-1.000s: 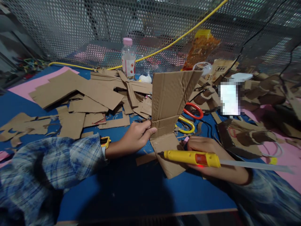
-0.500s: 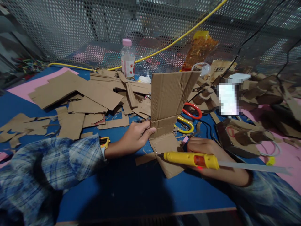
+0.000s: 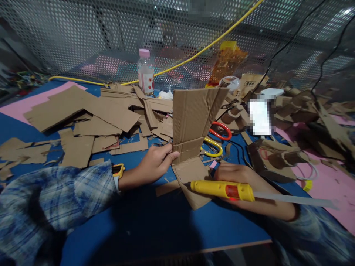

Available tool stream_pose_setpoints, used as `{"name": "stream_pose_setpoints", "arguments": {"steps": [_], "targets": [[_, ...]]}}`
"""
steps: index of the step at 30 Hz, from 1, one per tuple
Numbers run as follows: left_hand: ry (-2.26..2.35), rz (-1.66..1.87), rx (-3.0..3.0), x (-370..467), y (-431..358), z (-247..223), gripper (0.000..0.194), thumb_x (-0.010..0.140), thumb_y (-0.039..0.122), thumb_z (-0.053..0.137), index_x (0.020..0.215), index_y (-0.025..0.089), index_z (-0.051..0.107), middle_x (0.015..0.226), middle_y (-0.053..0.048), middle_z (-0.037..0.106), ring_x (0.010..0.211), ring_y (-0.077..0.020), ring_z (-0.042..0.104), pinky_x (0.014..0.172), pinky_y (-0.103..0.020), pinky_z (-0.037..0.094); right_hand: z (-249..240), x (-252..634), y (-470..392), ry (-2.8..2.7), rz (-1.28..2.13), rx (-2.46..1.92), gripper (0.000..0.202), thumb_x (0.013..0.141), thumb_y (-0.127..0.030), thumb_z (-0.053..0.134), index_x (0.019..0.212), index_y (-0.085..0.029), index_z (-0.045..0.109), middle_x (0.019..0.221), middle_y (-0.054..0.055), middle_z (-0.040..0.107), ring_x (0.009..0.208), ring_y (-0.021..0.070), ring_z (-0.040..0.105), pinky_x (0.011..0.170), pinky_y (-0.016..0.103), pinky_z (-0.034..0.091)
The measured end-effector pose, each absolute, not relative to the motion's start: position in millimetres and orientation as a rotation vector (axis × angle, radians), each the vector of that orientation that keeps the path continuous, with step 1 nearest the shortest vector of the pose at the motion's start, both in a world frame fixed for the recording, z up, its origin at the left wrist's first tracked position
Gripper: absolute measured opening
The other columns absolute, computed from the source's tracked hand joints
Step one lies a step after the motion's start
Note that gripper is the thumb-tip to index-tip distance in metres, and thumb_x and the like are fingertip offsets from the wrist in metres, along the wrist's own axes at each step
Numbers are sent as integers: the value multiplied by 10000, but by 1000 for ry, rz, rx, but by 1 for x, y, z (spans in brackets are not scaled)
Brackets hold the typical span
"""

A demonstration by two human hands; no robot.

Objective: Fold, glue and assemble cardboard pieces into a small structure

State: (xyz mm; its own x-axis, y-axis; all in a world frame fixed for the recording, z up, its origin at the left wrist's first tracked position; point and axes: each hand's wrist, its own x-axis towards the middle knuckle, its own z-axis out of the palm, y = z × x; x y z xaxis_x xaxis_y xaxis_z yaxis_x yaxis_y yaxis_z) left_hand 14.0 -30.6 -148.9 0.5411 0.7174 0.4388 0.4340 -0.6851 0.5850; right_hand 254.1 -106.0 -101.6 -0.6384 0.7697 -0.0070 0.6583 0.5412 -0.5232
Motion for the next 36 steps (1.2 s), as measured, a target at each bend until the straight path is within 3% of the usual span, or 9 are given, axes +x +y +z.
{"name": "stream_pose_setpoints", "arguments": {"steps": [9, 14, 21, 26, 32, 36], "targets": [[922, 966, 2369, 14, -30, -150, 301, 883, 228, 422, 610, 196, 299, 522, 67, 305, 455, -71, 332, 470, -196, 235, -119, 259, -111, -2528, 554, -1234, 417, 904, -477, 420, 592, -201, 396, 615, 15, 476, 592, 137, 429, 601, 285, 326], [921, 968, 2368, 14, -30, -150, 301, 880, 222, 422, 610, 196, 292, 522, 69, 297, 454, -69, 324, 468, -194, 232, -121, 262, -110, -2548, 580, -1246, 369, 892, -392, 437, 583, -205, 366, 583, 0, 448, 573, 132, 407, 585, 284, 305], [904, 982, 2377, 14, -30, -150, 301, 885, 223, 422, 612, 194, 297, 524, 68, 307, 461, -68, 337, 478, -191, 236, -115, 267, -113, -2493, 859, -1166, 366, 908, -475, 435, 701, -181, 506, 731, 33, 543, 708, 151, 487, 709, 305, 380], [927, 961, 2366, 14, -30, -151, 299, 883, 231, 420, 610, 194, 303, 521, 67, 312, 461, -71, 338, 479, -195, 238, -115, 265, -118, -2415, 855, -1143, 461, 910, -561, 381, 755, -175, 579, 777, 62, 584, 752, 169, 526, 742, 329, 411], [916, 975, 2369, 14, -30, -151, 304, 882, 224, 424, 606, 194, 299, 519, 69, 302, 455, -68, 336, 474, -194, 237, -115, 264, -121, -2409, 841, -1150, 260, 942, -338, 438, 843, -177, 616, 940, 91, 620, 940, 188, 564, 852, 330, 437], [937, 960, 2372, 14, -30, -151, 306, 883, 230, 425, 604, 192, 305, 520, 67, 312, 461, -70, 346, 480, -195, 243, -116, 265, -121, -2444, 759, -1138, 278, 935, -367, 444, 837, -193, 636, 881, 79, 635, 885, 185, 597, 788, 321, 475]]}}
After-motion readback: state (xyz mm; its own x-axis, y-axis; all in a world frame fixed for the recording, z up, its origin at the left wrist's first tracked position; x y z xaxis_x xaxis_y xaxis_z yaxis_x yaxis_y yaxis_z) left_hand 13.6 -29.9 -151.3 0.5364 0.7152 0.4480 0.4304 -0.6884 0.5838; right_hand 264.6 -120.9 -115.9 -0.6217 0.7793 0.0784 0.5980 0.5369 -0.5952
